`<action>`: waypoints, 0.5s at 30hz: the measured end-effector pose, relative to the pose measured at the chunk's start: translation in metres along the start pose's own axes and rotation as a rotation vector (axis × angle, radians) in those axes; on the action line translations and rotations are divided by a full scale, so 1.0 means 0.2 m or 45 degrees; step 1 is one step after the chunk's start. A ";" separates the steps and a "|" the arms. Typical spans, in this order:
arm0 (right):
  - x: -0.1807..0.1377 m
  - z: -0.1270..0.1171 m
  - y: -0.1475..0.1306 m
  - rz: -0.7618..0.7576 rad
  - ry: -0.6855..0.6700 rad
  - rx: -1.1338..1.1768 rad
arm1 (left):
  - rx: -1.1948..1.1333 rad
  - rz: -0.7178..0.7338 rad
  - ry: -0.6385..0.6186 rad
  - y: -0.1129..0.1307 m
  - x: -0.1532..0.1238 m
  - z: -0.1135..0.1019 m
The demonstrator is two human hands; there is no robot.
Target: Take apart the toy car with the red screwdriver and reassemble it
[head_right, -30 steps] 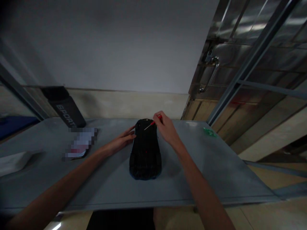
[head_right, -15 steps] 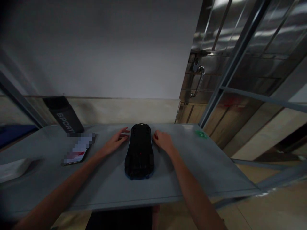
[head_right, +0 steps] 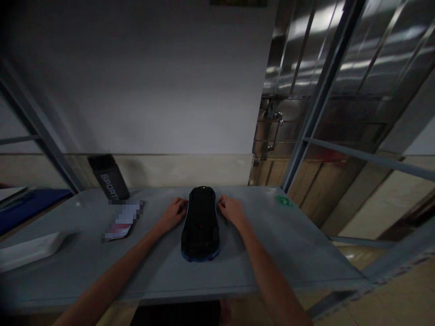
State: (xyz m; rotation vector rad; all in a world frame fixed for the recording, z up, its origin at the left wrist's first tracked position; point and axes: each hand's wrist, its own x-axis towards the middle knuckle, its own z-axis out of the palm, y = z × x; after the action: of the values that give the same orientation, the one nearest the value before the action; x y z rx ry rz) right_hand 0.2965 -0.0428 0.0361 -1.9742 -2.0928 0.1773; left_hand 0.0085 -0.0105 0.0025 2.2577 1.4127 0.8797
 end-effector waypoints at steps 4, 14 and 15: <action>0.00 0.01 0.01 -0.002 -0.006 -0.005 | 0.020 0.014 -0.002 -0.03 0.01 0.03; -0.01 0.00 0.00 -0.015 -0.007 -0.028 | 0.064 0.041 -0.006 -0.04 0.01 0.03; -0.01 0.00 0.00 -0.016 -0.004 -0.031 | 0.070 0.044 -0.005 -0.04 0.01 0.03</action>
State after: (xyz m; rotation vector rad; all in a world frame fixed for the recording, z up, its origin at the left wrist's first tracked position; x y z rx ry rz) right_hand 0.2973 -0.0456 0.0355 -1.9751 -2.1185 0.1533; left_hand 0.0076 -0.0050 -0.0064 2.3291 1.4168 0.8567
